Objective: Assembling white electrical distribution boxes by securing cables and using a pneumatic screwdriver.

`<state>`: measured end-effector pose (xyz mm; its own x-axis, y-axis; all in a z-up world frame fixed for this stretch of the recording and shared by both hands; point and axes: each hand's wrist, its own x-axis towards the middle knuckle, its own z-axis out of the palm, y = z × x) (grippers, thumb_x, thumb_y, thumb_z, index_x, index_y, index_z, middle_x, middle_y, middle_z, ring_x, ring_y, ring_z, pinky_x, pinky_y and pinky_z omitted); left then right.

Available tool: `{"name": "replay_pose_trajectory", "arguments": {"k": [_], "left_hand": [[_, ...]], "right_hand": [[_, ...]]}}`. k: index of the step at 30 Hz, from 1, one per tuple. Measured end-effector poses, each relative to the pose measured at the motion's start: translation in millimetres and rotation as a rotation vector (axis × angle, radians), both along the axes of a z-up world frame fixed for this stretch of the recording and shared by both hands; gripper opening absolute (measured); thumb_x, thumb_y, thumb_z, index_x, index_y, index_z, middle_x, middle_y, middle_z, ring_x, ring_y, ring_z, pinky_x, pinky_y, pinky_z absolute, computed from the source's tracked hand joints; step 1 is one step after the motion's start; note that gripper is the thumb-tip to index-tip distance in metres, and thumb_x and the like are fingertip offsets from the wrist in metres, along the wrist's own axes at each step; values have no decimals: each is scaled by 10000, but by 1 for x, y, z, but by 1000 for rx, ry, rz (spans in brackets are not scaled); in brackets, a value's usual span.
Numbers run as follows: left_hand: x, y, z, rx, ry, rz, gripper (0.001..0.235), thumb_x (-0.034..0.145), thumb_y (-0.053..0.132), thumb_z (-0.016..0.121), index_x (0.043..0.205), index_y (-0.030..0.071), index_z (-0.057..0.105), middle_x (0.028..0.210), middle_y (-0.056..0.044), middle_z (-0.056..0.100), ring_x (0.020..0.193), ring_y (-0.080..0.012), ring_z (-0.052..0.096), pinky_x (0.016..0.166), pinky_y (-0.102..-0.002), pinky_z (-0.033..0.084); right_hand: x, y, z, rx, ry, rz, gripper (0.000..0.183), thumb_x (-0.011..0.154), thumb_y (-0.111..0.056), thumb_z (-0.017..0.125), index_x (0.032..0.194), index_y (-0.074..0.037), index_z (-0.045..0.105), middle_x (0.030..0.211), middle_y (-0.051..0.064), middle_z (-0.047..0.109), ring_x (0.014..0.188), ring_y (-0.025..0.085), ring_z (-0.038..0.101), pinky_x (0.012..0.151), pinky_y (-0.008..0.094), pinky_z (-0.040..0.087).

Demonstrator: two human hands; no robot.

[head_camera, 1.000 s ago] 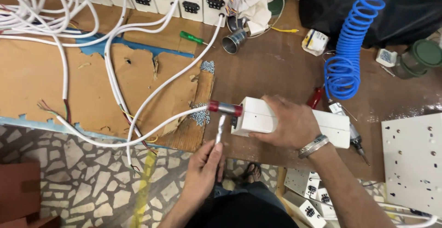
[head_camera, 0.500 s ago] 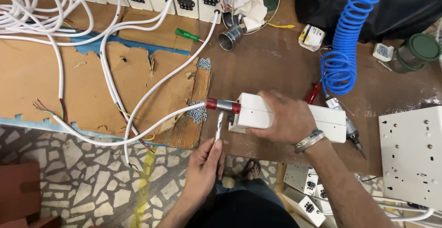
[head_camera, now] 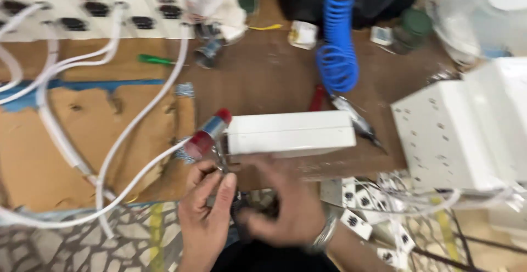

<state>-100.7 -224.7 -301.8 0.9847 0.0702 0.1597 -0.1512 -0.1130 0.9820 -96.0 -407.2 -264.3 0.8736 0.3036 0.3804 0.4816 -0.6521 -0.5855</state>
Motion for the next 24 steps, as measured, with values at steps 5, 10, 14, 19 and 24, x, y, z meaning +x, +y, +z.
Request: {"name": "replay_pose_trajectory", "arguments": {"k": [5, 10, 14, 19, 24], "left_hand": [[35, -22, 39, 333, -445, -324, 379, 811, 288, 833, 1134, 119, 726, 1176, -60, 682, 1095, -246, 672, 964, -370, 531], [108, -47, 33, 933, -784, -255, 1061, 544, 631, 806, 1329, -33, 541, 1280, -185, 590, 1225, -368, 592, 1019, -541, 450], [128, -78, 28, 1165, -327, -598, 1153, 546, 600, 906, 1425, -33, 511, 1215, -224, 616, 1151, -399, 613, 889, -523, 481], [129, -80, 16, 1149, -291, -555, 842, 567, 475, 907, 1229, 48, 611, 1063, -162, 689, 1010, -350, 681, 908, -466, 519], [130, -81, 14, 1113, -313, -546, 863, 556, 488, 907, 1236, 43, 618, 1069, -167, 692, 974, -353, 690, 895, -462, 532]], "right_hand": [[-46, -24, -91, 585, 317, 17, 437, 929, -240, 773, 1286, -27, 635, 1191, 124, 730, 1106, 234, 698, 948, 383, 557], [-69, -72, -147, 955, 588, -606, 321, 1078, -207, 613, 848, 17, 603, 637, 18, 557, 504, 70, 468, 432, 240, 334], [-80, -66, -163, 887, 364, -426, 275, 1041, -217, 720, 912, -75, 524, 707, -47, 477, 568, 41, 459, 484, 225, 342], [-59, -47, -151, 636, 402, -502, 254, 1041, -261, 626, 921, -53, 711, 692, -28, 653, 610, 43, 587, 522, 213, 445], [-64, -60, -170, 888, 627, -639, 245, 1002, -241, 624, 811, -87, 639, 550, -17, 508, 437, 74, 438, 395, 251, 325]]}}
